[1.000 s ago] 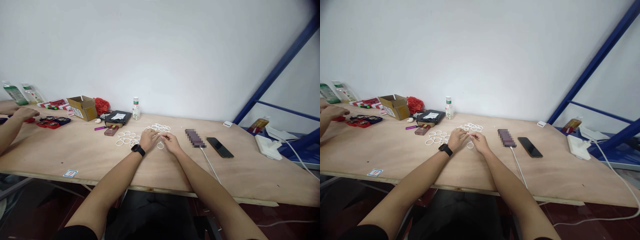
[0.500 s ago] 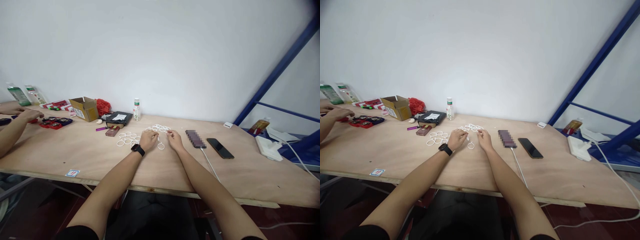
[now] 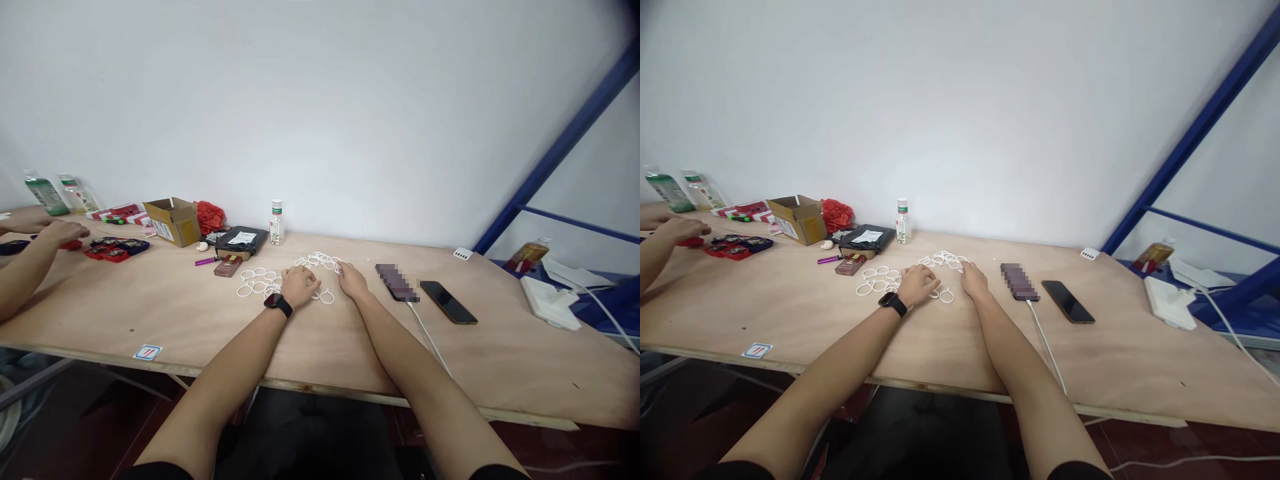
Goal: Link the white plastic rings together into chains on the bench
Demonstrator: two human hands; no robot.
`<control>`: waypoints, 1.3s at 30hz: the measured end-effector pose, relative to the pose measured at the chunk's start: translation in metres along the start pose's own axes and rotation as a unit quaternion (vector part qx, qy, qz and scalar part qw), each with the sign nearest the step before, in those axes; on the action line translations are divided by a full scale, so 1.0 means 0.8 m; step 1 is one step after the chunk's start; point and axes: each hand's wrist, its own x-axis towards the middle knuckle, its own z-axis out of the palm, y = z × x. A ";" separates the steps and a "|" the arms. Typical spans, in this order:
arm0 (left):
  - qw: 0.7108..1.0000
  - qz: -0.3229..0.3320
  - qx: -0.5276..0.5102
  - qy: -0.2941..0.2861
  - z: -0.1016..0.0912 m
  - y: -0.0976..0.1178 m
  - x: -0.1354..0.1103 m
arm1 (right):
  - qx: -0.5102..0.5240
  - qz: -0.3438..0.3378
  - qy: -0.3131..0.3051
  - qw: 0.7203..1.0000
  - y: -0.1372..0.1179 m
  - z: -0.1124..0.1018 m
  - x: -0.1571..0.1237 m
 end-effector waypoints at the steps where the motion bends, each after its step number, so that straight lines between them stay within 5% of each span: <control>1: 1.000 0.000 0.005 -0.006 0.001 -0.001 0.001 | 0.000 -0.006 -0.002 1.000 -0.004 -0.003 -0.004; 7: 1.000 0.009 -0.010 -0.005 0.006 -0.006 0.004 | 0.136 -0.044 0.003 0.990 -0.031 -0.020 -0.025; 14: 0.996 0.070 -0.044 -0.023 0.008 -0.003 0.002 | 0.335 -0.044 -0.039 0.940 -0.055 -0.006 -0.046; 23: 0.992 0.067 -0.103 0.004 0.010 -0.002 0.004 | 0.299 -0.095 -0.027 0.949 -0.069 -0.020 -0.058; 28: 0.991 0.046 -0.113 0.062 0.019 -0.011 0.010 | 0.308 -0.048 0.001 0.950 -0.065 -0.019 -0.059; 35: 0.994 0.018 -0.102 0.031 0.022 -0.025 0.018 | 0.354 -0.018 0.004 0.935 -0.066 -0.022 -0.059; 39: 0.989 0.069 -0.129 0.027 0.021 -0.020 0.015 | 0.346 -0.030 -0.006 0.938 -0.067 -0.026 -0.062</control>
